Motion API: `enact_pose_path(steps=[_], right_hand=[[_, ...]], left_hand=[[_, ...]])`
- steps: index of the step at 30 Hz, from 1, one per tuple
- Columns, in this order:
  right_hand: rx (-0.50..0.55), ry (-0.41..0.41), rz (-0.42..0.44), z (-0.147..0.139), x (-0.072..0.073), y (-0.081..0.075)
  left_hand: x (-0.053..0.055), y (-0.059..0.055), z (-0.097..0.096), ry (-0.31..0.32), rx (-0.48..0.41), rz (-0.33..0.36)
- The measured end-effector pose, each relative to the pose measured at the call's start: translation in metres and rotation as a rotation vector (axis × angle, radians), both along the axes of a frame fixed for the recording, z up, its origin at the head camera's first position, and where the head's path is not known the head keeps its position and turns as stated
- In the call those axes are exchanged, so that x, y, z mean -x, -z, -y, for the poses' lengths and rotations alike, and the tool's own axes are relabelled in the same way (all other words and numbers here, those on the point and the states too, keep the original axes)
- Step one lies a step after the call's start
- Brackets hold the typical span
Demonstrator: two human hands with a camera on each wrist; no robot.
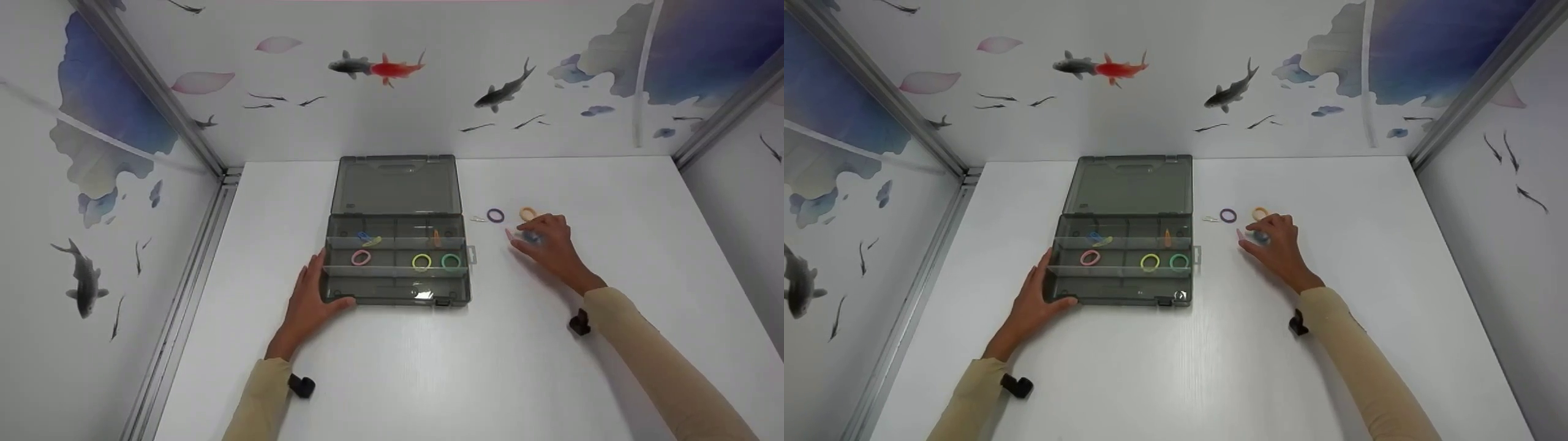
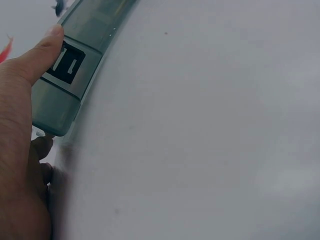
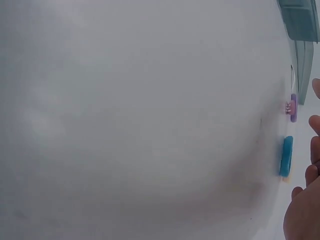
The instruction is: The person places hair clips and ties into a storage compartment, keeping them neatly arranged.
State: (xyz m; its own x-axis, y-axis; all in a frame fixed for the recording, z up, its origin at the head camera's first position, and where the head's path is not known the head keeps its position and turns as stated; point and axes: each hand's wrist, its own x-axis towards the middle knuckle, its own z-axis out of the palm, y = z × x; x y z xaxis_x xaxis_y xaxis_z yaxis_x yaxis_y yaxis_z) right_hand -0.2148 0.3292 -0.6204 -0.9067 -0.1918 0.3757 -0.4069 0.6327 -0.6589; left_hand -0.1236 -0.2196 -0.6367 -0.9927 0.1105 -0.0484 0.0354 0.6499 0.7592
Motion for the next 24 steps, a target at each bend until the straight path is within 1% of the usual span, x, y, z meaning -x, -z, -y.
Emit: enact_pose_path(steps=[3,6,9,14,17,24], right_hand=[[-0.021,0.032,0.006,-0.006,0.001,0.000],[-0.034,0.064,0.031,-0.012,0.002,0.000],[-0.049,0.093,0.072,-0.018,0.002,0.001],[-0.086,0.134,0.164,-0.025,0.003,0.002],[-0.093,0.153,0.208,-0.029,0.002,0.003],[-0.107,0.173,0.251,-0.033,0.002,0.005]], left_hand=[[-0.001,-0.001,0.000,0.002,-0.001,0.002],[-0.001,-0.001,0.000,0.000,-0.008,0.001],[-0.001,-0.001,-0.001,-0.001,-0.009,-0.004],[-0.001,-0.001,-0.001,-0.003,-0.008,-0.011],[-0.001,0.000,0.000,-0.001,-0.022,-0.009],[-0.001,0.001,0.001,0.005,-0.035,-0.008]])
